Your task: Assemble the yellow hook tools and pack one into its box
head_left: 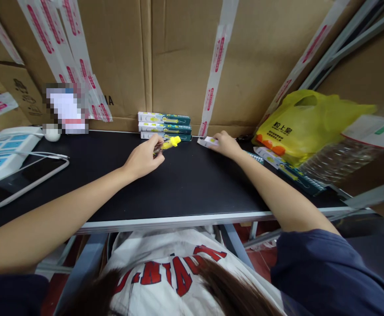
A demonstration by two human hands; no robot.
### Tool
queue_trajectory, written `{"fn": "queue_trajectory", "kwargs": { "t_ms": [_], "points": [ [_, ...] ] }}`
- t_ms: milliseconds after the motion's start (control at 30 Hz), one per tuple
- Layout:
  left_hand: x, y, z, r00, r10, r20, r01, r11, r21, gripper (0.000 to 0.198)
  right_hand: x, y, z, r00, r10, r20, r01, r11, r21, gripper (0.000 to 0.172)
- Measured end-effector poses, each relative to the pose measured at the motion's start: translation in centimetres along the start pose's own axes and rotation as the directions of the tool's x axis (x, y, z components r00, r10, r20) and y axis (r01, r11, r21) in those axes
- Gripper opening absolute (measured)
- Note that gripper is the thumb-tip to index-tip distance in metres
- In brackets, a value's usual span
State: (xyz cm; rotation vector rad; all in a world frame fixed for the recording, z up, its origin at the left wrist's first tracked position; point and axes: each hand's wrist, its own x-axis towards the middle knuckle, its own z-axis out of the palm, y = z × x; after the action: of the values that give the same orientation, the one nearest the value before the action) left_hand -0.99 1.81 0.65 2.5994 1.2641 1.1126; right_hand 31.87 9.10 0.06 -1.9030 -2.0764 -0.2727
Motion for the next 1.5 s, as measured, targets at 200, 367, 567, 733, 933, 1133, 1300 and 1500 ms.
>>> {"fn": "queue_trajectory", "kwargs": {
  "t_ms": [200, 367, 567, 733, 933, 1133, 1300, 1500],
  "points": [
    [-0.1, -0.1, 0.1, 0.999, 0.039, -0.006, -0.039, 0.996, -0.079, 0.022, -3.4, -7.2, -2.1, 0.857, -0.515, 0.008, 0.497, 0.831, 0.248, 0.035],
    [-0.2, -0.1, 0.2, 0.992, 0.088, 0.087, -0.082, 0.994, -0.069, 0.012, -5.7, -9.6, -3.7, 0.809, -0.577, 0.112, 0.526, 0.795, 0.303, 0.034],
    [0.1, -0.4, 0.4, 1.000, 0.018, 0.020, -0.017, 0.999, -0.042, 0.015, -5.3, -8.9, -3.8, 0.776, -0.619, 0.122, 0.538, 0.751, 0.382, 0.038],
    [0.1, -0.5, 0.5, 0.995, 0.100, 0.019, -0.097, 0.990, -0.100, 0.021, -5.3, -8.7, -4.0, 0.778, -0.620, 0.106, 0.541, 0.746, 0.389, 0.040],
    [-0.1, -0.2, 0.6, 0.988, 0.094, 0.124, -0.089, 0.995, -0.048, 0.018, -5.4, -8.7, -3.9, 0.762, -0.648, 0.020, 0.574, 0.689, 0.442, 0.040],
    [0.1, -0.4, 0.7, 0.995, -0.004, 0.096, 0.022, 0.982, -0.189, 0.028, -5.7, -8.8, -4.0, 0.760, -0.650, 0.000, 0.569, 0.666, 0.482, 0.045],
    [0.0, 0.4, 0.3, 0.995, -0.079, 0.063, 0.094, 0.958, -0.272, 0.044, -5.9, -9.0, -4.4, 0.777, -0.630, -0.005, 0.561, 0.688, 0.461, 0.051],
    [-0.2, 0.4, 0.6, 0.994, -0.056, 0.094, 0.082, 0.949, -0.306, 0.054, -6.0, -9.1, -4.4, 0.790, -0.612, -0.004, 0.549, 0.705, 0.448, 0.055]
  ]
}}
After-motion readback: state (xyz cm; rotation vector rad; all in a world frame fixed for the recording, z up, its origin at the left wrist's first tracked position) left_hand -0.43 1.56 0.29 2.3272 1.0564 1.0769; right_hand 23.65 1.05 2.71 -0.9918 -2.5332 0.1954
